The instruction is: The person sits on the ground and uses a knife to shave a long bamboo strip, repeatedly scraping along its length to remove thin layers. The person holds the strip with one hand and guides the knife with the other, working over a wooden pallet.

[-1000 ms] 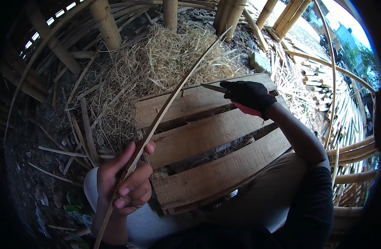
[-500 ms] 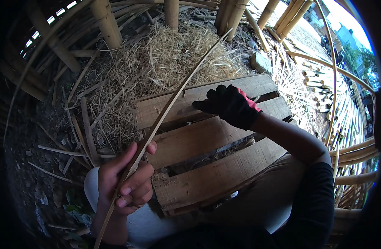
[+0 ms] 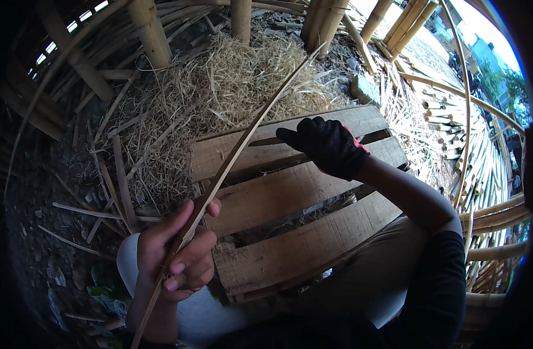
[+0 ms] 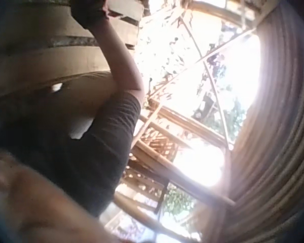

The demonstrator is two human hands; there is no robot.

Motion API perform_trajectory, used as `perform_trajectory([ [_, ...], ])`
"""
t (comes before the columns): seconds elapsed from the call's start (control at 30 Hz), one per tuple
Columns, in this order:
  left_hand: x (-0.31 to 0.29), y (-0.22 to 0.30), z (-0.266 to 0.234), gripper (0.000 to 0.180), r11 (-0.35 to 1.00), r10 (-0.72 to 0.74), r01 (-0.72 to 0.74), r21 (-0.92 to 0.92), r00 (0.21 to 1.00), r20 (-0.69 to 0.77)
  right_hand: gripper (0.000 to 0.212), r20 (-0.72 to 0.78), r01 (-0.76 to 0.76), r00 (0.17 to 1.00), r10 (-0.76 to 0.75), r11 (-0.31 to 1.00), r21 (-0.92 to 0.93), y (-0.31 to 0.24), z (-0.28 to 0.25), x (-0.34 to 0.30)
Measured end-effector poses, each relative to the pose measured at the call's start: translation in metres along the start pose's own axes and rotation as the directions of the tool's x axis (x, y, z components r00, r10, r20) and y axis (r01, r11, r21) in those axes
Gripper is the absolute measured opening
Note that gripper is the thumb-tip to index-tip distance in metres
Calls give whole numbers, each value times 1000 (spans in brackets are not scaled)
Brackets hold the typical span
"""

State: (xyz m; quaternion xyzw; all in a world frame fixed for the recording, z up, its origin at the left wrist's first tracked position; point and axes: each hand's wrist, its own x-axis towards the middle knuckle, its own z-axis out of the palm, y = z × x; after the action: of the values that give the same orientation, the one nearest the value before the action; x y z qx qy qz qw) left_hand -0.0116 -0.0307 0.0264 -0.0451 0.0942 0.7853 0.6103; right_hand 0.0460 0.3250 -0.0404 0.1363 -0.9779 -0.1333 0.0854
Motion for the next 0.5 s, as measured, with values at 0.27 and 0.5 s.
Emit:
perform_trajectory([
  [0.27, 0, -1, 0, 39, 1000, 9, -9, 8, 1000, -2, 63, 37, -211, 977, 211, 977, -7, 18, 16, -9],
  [0.5, 0, 0, 0, 40, 1000, 15, -15, 14, 1000, -16, 57, 263, -5, 965, -19, 996, 92, 7, -9, 1],
])
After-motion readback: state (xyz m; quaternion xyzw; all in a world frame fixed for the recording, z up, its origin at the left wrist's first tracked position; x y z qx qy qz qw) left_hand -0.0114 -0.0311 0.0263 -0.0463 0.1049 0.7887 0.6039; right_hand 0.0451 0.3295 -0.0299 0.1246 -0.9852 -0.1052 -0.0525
